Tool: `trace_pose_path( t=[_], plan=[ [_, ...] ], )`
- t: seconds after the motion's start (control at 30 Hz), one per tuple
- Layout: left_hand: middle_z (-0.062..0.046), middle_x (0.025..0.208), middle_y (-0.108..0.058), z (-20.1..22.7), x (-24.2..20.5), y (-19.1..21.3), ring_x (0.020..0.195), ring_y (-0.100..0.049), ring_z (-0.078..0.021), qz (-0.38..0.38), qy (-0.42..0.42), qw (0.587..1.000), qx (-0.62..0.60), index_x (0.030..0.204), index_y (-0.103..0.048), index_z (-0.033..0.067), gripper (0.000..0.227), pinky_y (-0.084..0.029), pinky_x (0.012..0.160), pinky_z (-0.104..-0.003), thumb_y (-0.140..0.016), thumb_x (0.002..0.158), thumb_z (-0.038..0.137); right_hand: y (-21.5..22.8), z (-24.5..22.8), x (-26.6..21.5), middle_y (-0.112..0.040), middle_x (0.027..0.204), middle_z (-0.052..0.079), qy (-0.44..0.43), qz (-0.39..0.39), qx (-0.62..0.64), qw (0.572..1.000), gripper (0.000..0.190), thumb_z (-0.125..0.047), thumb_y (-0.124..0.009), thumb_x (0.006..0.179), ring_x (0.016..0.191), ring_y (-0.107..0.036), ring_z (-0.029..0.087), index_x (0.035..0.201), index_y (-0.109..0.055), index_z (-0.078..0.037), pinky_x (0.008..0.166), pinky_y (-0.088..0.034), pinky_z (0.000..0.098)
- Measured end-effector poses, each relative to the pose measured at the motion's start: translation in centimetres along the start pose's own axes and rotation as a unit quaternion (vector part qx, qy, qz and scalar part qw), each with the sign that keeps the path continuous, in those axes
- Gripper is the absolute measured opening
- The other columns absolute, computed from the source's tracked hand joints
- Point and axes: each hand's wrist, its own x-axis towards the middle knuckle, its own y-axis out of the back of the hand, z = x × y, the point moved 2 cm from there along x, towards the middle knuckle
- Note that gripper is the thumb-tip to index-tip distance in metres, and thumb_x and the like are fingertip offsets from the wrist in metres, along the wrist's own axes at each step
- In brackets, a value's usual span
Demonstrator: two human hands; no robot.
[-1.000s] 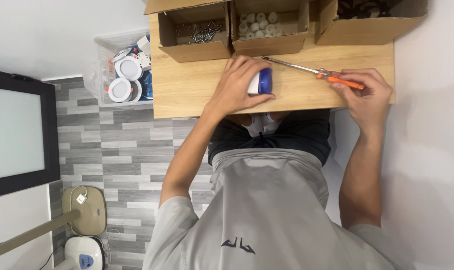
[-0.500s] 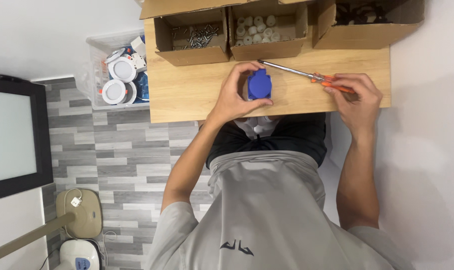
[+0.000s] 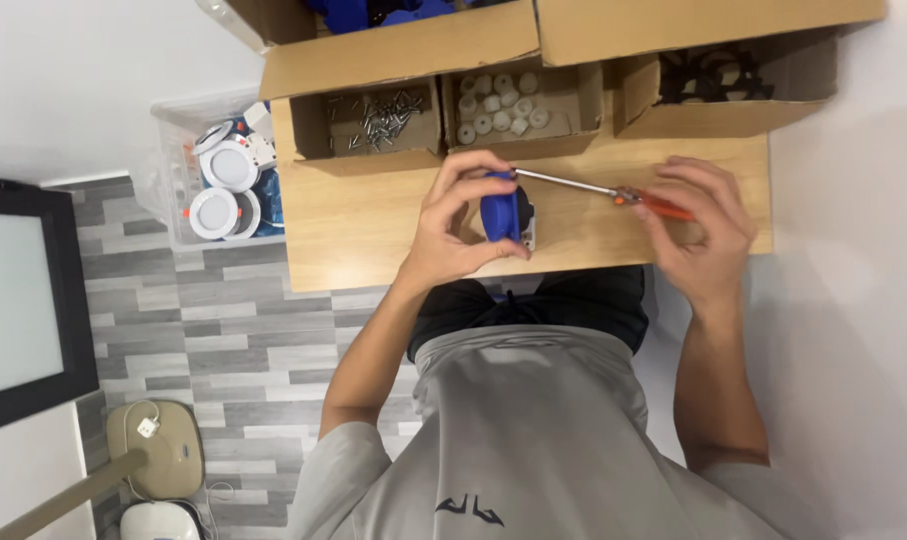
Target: The person uses a screwdriver to secure blue and white plastic electrical components together, repeatedly tightening small screws into the housings.
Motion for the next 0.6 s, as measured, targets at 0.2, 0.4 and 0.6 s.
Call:
trace_pose_path(
  t=[0.2,0.4,0.6],
  plan=[
    [-0.021,0.138,-0.061,0.7,1.2,-1.3,0.128,-0.072,-0.0356,-0.024,0.017,0.998,-0.055,0.127,-0.074,0.0016,0.064,-0.055,0.116,-0.046,-0.105,0.078,0.026,-2.8,-3.7,5.2,-0.079,0.118,0.025,0.090,-0.013,0.083,0.992,0.018,0.007,-0.086,0.098,0.110,-0.078,0.047,0.116,-0.083,0.009,0.098,-0.062,0.0548],
    [-0.023,0.137,-0.064,1.0,1.9,-2.1,0.128,-0.071,-0.0400,-0.059,0.009,0.998,-0.017,0.127,-0.075,0.0025,0.058,-0.054,0.116,-0.051,-0.100,0.084,0.032,-4.7,-4.6,5.8,-0.082,0.110,0.019,0.101,0.008,0.096,0.990,0.012,0.008,-0.082,0.098,0.098,-0.081,0.040,0.108,-0.086,0.003,0.085,-0.065,0.0475],
    [-0.025,0.135,-0.064,1.9,3.1,-3.1,0.123,-0.075,-0.0432,-0.068,0.005,0.997,-0.025,0.125,-0.075,0.0009,0.056,-0.058,0.112,-0.057,-0.102,0.082,0.024,-4.6,-3.1,4.4,-0.078,0.097,0.017,0.086,0.036,0.067,0.993,0.012,0.014,-0.078,0.098,0.082,-0.074,0.037,0.101,-0.082,0.003,0.077,-0.065,0.0477]
  ],
)
